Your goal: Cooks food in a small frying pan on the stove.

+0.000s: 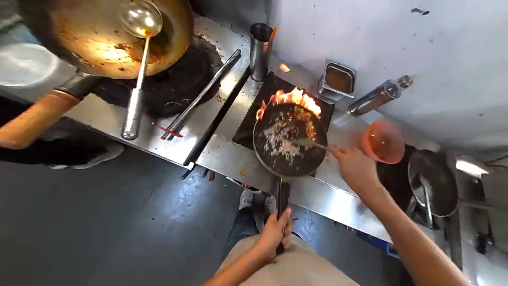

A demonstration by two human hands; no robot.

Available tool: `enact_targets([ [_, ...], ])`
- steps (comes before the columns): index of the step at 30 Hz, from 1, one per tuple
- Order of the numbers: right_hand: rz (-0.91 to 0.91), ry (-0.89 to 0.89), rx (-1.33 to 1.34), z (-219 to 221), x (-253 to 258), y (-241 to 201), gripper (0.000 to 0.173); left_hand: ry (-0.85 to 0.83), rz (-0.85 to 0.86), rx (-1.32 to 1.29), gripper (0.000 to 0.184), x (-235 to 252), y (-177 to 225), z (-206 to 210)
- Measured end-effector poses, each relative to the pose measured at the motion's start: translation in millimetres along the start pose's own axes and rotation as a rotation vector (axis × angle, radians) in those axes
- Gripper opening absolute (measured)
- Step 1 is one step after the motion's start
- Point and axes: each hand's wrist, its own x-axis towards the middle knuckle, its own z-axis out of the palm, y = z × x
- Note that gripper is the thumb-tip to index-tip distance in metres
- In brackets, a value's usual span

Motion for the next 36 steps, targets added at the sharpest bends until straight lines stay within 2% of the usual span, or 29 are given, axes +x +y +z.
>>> enact_targets([
  [1,-0.033,0.035,-0.012,2.4,-12.0,18.8,0.041,0.012,-0.027,-0.005,0.031,-5.6,-4.5,1.1],
  [2,-0.095,0.186,-0.037,19.2,-19.3,42.0,0.036,0.027,-0.019,-0.013,0.031,-2.1,-6.9,3.0],
  [3,-0.168,0.492,-0.087,53.5,-11.5,66.5,0.029,0.037,0.012,-0.023,0.032,7.5,-6.4,4.0],
  [4,-0.045,0.153,-0.009,29.3,-8.6,61.7,0.031,0.046,0.047,-0.026,0.032,17.6,-4.6,4.9],
  [5,0.074,-0.081,0.078,13.2,10.5,55.2,0.035,0.052,0.072,-0.026,0.031,24.5,-2.7,7.4],
  [7,0.162,-0.222,0.248,6.1,60.1,50.5,0.034,0.049,0.076,-0.030,0.030,24.9,-4.3,16.8],
  [10,0.034,-0.236,0.400,17.9,118.9,36.0,0.043,0.059,0.058,0.006,0.031,20.7,-4.8,17.8],
  [13,-0.147,-0.200,0.341,17.5,136.2,7.4,0.048,0.070,0.121,0.111,0.030,27.2,-3.1,6.6],
  [15,-0.289,-0.160,0.159,-0.4,117.0,-6.2,0.052,0.104,0.182,0.149,0.028,24.0,-2.5,1.3],
  [17,-0.447,0.005,0.021,-16.1,76.2,-8.2,0.055,0.132,0.203,0.168,0.027,17.2,4.0,0.0],
  [19,-0.505,0.117,-0.042,-21.1,23.9,-2.4,0.045,0.137,0.196,0.221,0.030,19.5,17.5,1.6],
  [20,-0.470,0.115,-0.062,-19.5,2.8,-1.5,0.037,0.145,0.204,0.257,0.032,26.3,26.0,2.1],
  [22,-0.299,0.016,-0.091,-6.9,-8.6,-9.7,0.035,0.176,0.239,0.305,0.038,42.3,32.4,4.3],
  [25,-0.176,0.005,-0.015,14.1,16.5,-15.1,0.041,0.170,0.218,0.221,0.035,27.3,-2.7,27.5],
  [27,-0.175,0.020,0.021,11.2,26.5,-6.7,0.045,0.177,0.189,0.157,0.031,11.6,-24.3,40.5],
  [30,-0.137,0.028,0.027,-8.0,9.4,21.3,0.039,0.244,0.235,0.248,0.034,35.5,-13.5,33.7],
  [32,-0.021,-0.016,0.038,-19.7,8.3,39.8,0.036,0.247,0.249,0.276,0.037,39.7,-11.7,29.6],
  [34,0.060,-0.074,0.055,-25.2,35.7,56.5,0.035,0.207,0.213,0.232,0.033,17.0,-28.1,40.2],
  [36,0.041,-0.137,0.098,-27.3,79.2,57.2,0.033,0.202,0.158,0.218,0.032,3.6,-35.4,43.3],
])
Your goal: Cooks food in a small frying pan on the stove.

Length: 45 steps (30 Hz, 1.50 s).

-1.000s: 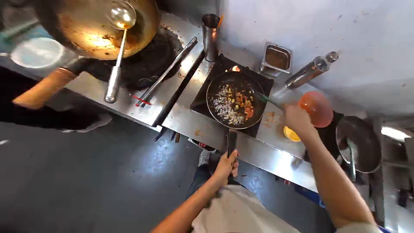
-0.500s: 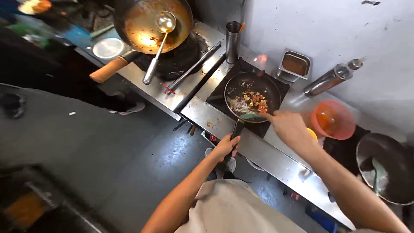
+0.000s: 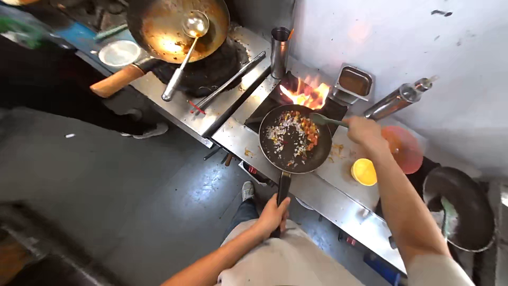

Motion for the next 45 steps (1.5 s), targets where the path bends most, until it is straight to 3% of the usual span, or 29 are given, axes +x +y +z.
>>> enact_targets([
  [5,-0.288,-0.037,-0.038,0.2,41.1,-70.5,0.044,0.017,0.008,0.060,0.029,21.1,10.1,-8.9],
  [8,-0.525,-0.002,-0.208,-8.7,10.7,-95.3,0.049,0.012,0.016,0.051,0.028,25.7,22.5,-14.5],
  [10,-0.600,0.093,-0.257,-1.6,-28.4,-90.6,0.040,0.012,0.012,0.048,0.027,30.8,31.6,-20.5],
  [12,-0.517,0.192,-0.239,20.5,-72.3,-79.5,0.033,-0.006,0.006,0.059,0.030,40.5,40.1,-27.6],
  [14,-0.298,0.162,-0.201,43.3,-90.5,-78.7,0.040,-0.027,0.032,0.062,0.032,52.8,44.7,-34.0],
  [18,-0.078,0.148,-0.036,75.4,-55.2,-89.2,0.053,-0.072,0.012,0.043,0.032,28.5,31.2,-34.7],
  [20,-0.036,0.150,-0.021,64.7,-42.4,-86.7,0.053,-0.098,-0.024,0.048,0.031,12.5,27.9,-39.2],
  [23,-0.075,0.207,-0.080,29.8,-79.4,-67.7,0.045,-0.071,0.026,0.145,0.036,48.8,40.5,-48.8],
  [26,-0.006,0.062,-0.174,15.8,-113.1,-73.5,0.040,-0.066,0.037,0.121,0.036,61.0,40.3,-44.8],
  [29,0.034,0.040,-0.112,29.1,-95.0,-93.1,0.040,-0.136,-0.063,0.052,0.031,16.5,31.8,-48.1],
  [31,0.057,0.082,-0.067,41.3,-74.4,-97.5,0.043,-0.139,-0.053,0.081,0.028,28.1,33.3,-49.9],
  [34,0.169,0.064,-0.059,30.5,-75.9,-85.2,0.040,-0.092,0.077,0.196,0.039,61.9,31.9,-60.3],
  [37,0.293,-0.079,0.008,10.2,-72.9,-58.0,0.033,-0.154,0.009,0.226,0.046,14.3,18.4,-73.1],
  [40,0.201,-0.120,0.208,24.8,-20.2,-37.8,0.031,-0.172,-0.006,0.242,0.041,28.3,30.4,-70.2],
  [42,0.164,-0.126,0.305,30.4,7.7,-48.3,0.036,-0.158,0.019,0.241,0.039,48.5,32.7,-64.5],
  [45,0.033,-0.163,0.218,13.2,17.6,-71.7,0.044,-0.197,-0.027,0.130,0.035,13.9,36.3,-67.6],
])
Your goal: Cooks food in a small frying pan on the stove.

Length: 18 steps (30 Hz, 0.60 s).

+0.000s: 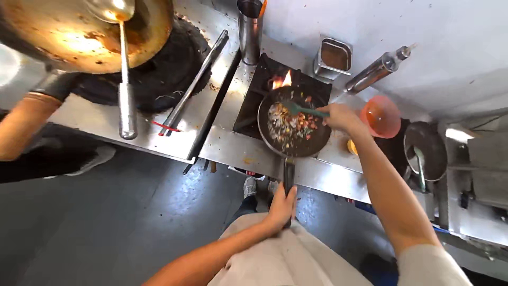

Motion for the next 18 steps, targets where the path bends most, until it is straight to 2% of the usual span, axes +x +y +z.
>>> enact_targets([
  [2,-0.086,-0.012,-0.140,-10.0,-27.0,-18.3,0.046,-0.016,-0.057,-0.036,0.031,-7.2,3.2,-5.2],
  [6,-0.128,0.177,-0.335,12.3,-118.8,-49.1,0.046,0.003,0.030,0.011,0.035,38.5,10.3,-18.7],
  [8,-0.081,0.175,-0.370,30.4,-146.7,-59.5,0.041,-0.008,0.013,0.000,0.037,8.8,1.2,-16.3],
  [10,0.021,0.091,-0.339,40.2,-142.5,-71.1,0.041,-0.020,-0.068,-0.034,0.034,-17.5,-1.6,-15.3],
  [11,0.049,0.085,-0.309,45.1,-133.4,-74.5,0.041,-0.011,-0.082,-0.042,0.032,-14.7,1.4,-14.2],
  [15,0.055,0.295,-0.218,64.7,-88.4,-70.5,0.042,0.032,0.050,0.017,0.033,36.1,-0.4,-17.8],
  [18,0.044,0.368,-0.220,63.8,-103.6,-44.5,0.048,0.016,-0.019,-0.052,0.031,-18.1,-20.7,-12.8],
])
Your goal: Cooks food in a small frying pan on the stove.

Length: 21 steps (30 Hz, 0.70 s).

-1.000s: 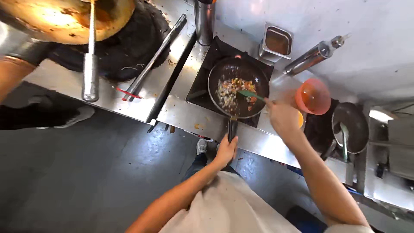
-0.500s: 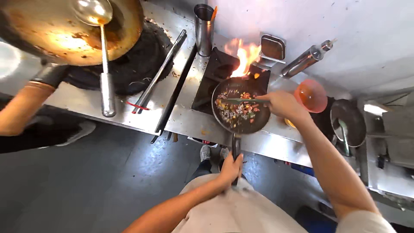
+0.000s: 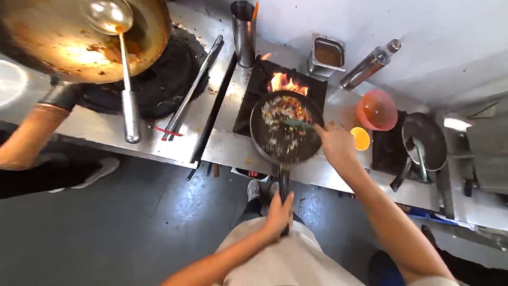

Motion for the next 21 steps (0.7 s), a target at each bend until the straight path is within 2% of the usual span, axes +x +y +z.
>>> enact_targets([
  [2,0.001,-0.011,0.005,-15.1,-22.3,23.1,0.046,0.010,-0.050,-0.020,0.029,-5.0,2.0,-2.7],
  [5,-0.052,-0.009,-0.068,-24.5,-48.3,47.8,0.048,0.031,0.023,0.003,0.032,40.5,13.7,1.5],
  [7,-0.062,-0.045,-0.079,-22.9,-54.9,42.0,0.040,0.032,0.048,-0.028,0.033,40.0,12.7,13.6],
  [10,-0.056,-0.091,-0.005,-3.9,-44.9,21.4,0.037,0.022,-0.058,-0.095,0.030,-15.0,-6.3,36.5],
  [12,-0.047,-0.083,0.060,11.6,-28.0,13.9,0.041,0.054,-0.053,-0.073,0.027,-8.1,-7.7,43.5],
  [15,-0.084,-0.047,0.051,7.7,-34.3,18.5,0.042,0.114,0.085,-0.046,0.031,39.5,-4.7,45.7],
  [18,-0.178,-0.104,0.059,-4.3,-65.5,16.8,0.036,0.116,0.038,-0.094,0.027,5.4,-25.0,69.4],
  [20,-0.171,-0.206,0.081,3.9,-52.3,5.3,0.040,0.141,-0.039,-0.071,0.026,-11.2,-44.6,77.5],
  [21,-0.161,-0.203,0.105,12.2,-39.4,1.7,0.042,0.171,-0.037,-0.045,0.026,-6.7,-47.2,78.5],
])
